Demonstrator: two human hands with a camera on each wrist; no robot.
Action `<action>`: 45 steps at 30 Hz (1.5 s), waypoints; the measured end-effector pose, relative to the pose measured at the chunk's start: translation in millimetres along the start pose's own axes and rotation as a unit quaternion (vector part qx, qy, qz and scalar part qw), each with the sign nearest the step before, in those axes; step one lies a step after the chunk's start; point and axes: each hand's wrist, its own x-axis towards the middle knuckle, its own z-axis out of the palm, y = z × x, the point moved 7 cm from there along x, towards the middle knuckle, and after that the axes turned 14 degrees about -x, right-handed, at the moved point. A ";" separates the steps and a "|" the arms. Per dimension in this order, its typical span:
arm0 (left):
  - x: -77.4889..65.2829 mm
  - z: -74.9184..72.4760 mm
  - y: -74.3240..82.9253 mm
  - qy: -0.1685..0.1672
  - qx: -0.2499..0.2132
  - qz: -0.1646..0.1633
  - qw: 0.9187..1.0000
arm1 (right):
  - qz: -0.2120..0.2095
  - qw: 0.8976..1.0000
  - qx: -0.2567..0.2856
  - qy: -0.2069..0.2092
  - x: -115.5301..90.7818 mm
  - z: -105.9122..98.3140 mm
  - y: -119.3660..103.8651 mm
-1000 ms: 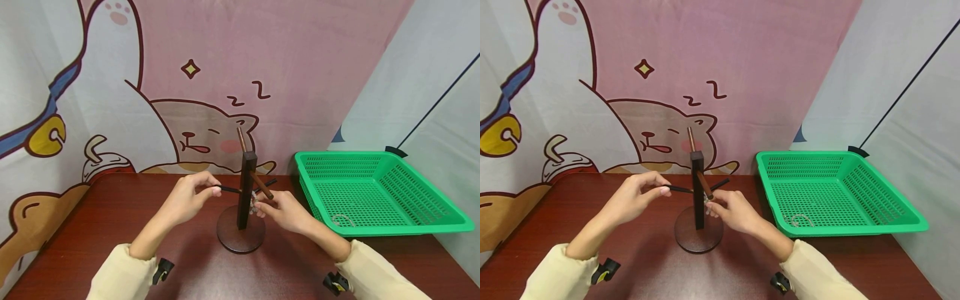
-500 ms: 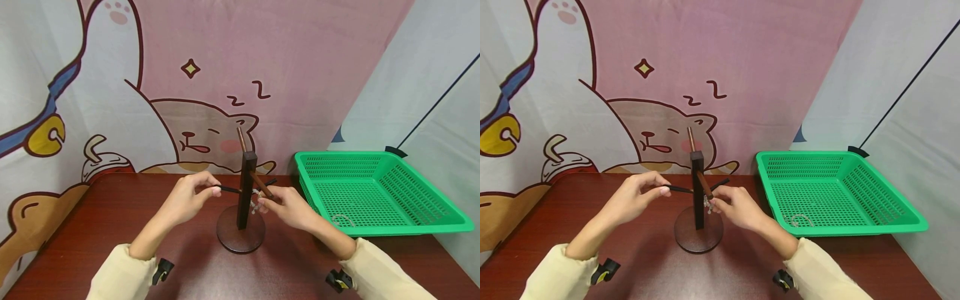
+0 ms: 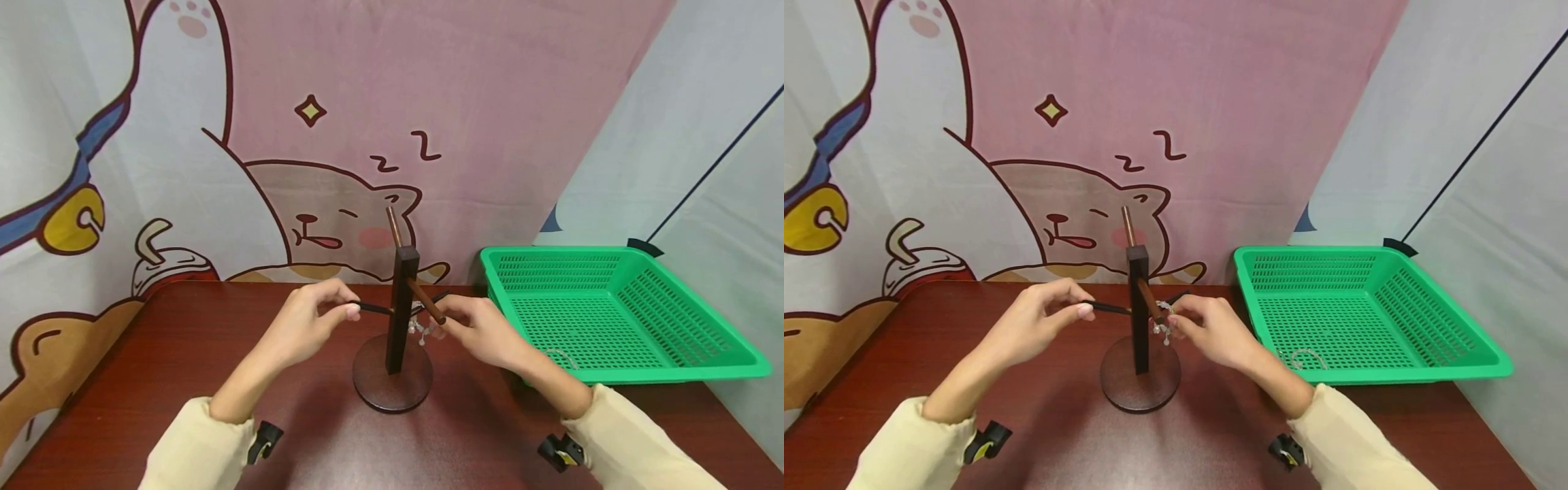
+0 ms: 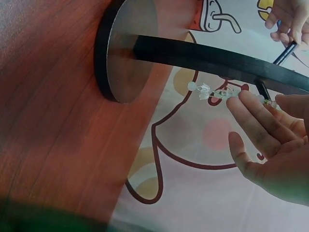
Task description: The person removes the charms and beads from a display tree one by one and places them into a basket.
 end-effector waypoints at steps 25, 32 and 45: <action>0.5 -0.1 1.7 -0.002 0.001 0.001 1.000 | 0.034 0.998 -0.037 0.023 -4.1 -27.6 13.0; 1.4 0.7 1.2 -0.003 0.000 0.000 1.000 | 0.042 0.998 -0.043 0.023 -5.4 -31.7 16.6; -0.7 0.1 0.3 -0.002 0.003 0.000 1.000 | 0.065 0.997 -0.044 0.023 -12.4 -43.2 21.2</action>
